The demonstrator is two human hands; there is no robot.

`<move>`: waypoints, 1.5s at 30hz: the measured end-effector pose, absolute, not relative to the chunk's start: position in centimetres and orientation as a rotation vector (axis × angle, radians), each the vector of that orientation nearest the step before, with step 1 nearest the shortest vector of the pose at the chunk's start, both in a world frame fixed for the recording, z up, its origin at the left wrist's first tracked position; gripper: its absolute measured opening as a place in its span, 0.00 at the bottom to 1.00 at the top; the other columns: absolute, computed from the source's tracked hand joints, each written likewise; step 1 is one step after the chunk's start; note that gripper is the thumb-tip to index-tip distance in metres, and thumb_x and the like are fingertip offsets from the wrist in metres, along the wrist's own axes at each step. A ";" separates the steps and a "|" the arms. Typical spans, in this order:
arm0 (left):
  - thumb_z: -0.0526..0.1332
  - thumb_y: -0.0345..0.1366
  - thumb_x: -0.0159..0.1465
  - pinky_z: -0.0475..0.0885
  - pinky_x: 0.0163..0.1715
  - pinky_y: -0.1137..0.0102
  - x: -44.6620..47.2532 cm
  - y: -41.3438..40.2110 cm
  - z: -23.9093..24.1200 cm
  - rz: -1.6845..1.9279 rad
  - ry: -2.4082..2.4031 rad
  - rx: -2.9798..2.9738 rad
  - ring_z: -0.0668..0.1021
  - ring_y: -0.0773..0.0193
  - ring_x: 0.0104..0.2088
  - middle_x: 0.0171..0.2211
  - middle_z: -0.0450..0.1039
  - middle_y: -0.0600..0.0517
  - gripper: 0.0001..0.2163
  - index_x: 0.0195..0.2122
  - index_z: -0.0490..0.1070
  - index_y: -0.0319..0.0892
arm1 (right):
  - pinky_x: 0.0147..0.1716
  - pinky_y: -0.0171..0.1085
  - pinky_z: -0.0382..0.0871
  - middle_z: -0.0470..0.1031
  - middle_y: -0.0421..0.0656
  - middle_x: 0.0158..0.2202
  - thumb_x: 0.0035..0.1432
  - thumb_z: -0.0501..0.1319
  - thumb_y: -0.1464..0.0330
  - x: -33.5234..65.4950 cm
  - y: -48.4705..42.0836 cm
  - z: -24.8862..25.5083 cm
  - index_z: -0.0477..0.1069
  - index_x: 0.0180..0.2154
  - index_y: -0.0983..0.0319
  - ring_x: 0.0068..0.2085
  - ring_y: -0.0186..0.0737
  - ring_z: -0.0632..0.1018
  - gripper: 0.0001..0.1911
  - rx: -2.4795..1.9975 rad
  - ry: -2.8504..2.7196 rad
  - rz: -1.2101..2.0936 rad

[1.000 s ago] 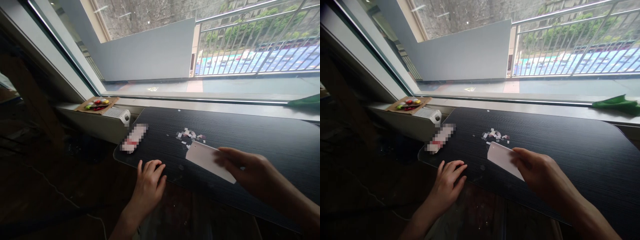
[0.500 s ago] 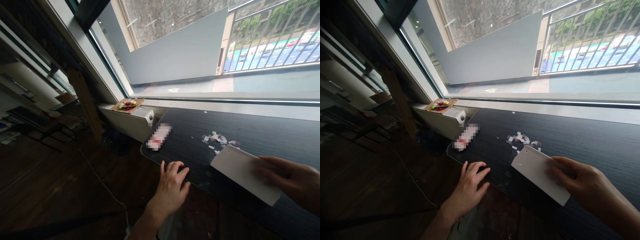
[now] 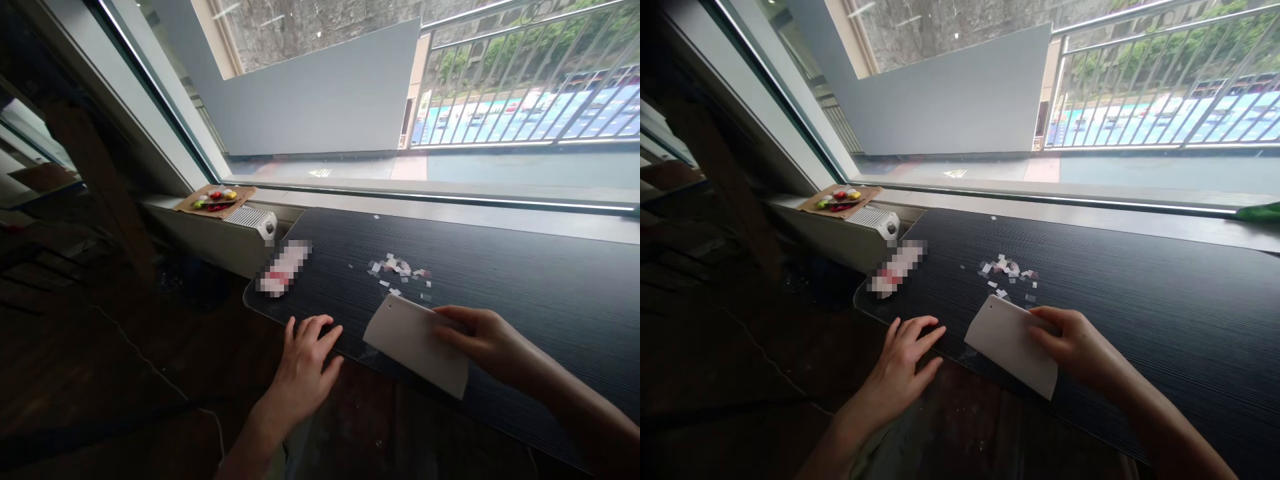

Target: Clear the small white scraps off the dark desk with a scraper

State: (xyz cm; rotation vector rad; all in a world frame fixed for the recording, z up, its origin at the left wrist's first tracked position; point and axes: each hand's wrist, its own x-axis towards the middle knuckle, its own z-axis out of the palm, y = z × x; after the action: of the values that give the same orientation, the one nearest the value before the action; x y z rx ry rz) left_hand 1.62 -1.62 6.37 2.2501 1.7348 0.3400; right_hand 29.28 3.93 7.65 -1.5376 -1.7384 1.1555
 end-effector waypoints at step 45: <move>0.54 0.30 0.63 0.60 0.58 0.38 -0.3 -1.4 3.6 0.452 1.696 2.476 0.73 0.49 0.55 0.55 0.72 0.44 0.21 0.57 0.69 0.48 | 0.34 0.43 0.77 0.84 0.47 0.39 0.65 0.51 0.69 33.1 2.4 9.6 0.78 0.42 0.60 0.37 0.50 0.84 0.16 -1.472 -2.088 -0.133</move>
State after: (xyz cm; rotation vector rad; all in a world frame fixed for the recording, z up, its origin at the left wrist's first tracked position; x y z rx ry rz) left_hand -0.32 -1.42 3.55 2.4764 1.6957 0.4517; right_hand 33.13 2.37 9.58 -1.4720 -2.0884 -0.1327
